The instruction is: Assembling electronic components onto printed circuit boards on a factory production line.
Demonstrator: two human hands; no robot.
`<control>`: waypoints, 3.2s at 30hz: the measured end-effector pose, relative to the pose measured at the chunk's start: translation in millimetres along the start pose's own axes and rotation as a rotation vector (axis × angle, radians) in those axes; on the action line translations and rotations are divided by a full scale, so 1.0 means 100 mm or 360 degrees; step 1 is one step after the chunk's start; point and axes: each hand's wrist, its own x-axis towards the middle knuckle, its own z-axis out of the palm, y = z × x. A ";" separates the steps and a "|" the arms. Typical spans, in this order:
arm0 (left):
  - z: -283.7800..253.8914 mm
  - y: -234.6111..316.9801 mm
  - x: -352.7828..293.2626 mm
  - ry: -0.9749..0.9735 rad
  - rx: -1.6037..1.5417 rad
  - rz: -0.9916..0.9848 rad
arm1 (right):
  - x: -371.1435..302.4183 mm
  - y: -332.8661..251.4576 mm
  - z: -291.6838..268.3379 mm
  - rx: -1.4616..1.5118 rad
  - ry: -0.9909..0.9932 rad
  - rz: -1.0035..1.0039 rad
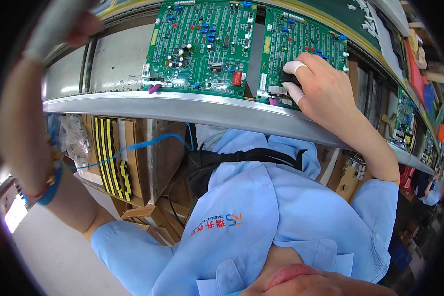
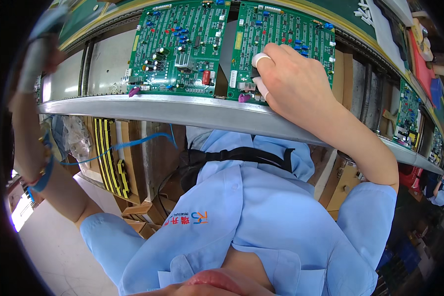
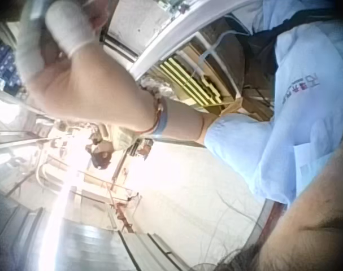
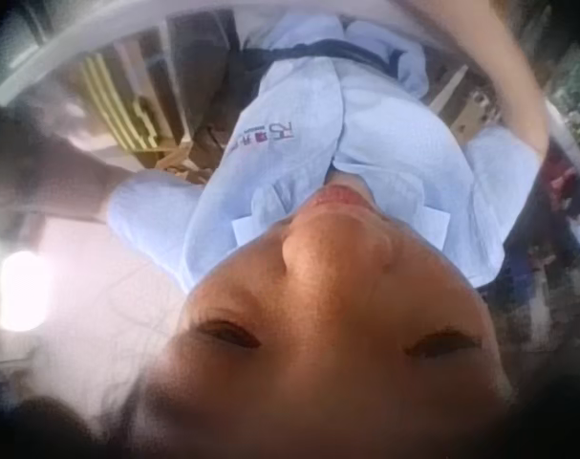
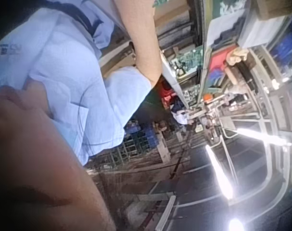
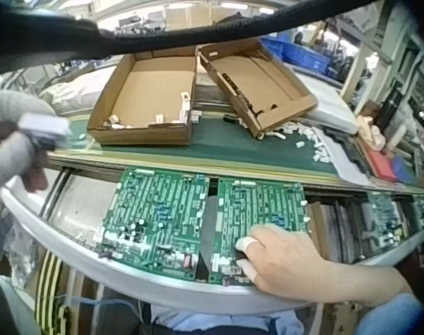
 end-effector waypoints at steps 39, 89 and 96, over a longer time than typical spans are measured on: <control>1.94 0.44 0.17 -0.0589 0.0381 0.0737 | -0.52 0.68 -0.35 0.0786 0.0392 0.0228; 0.38 -0.69 0.87 0.0053 0.0146 -0.0160 | 1.32 -0.42 0.17 0.0696 0.0232 -0.0429; 0.32 -0.77 0.03 0.0169 -0.0163 -0.0586 | 1.73 -0.73 0.54 0.0247 0.0019 -0.0466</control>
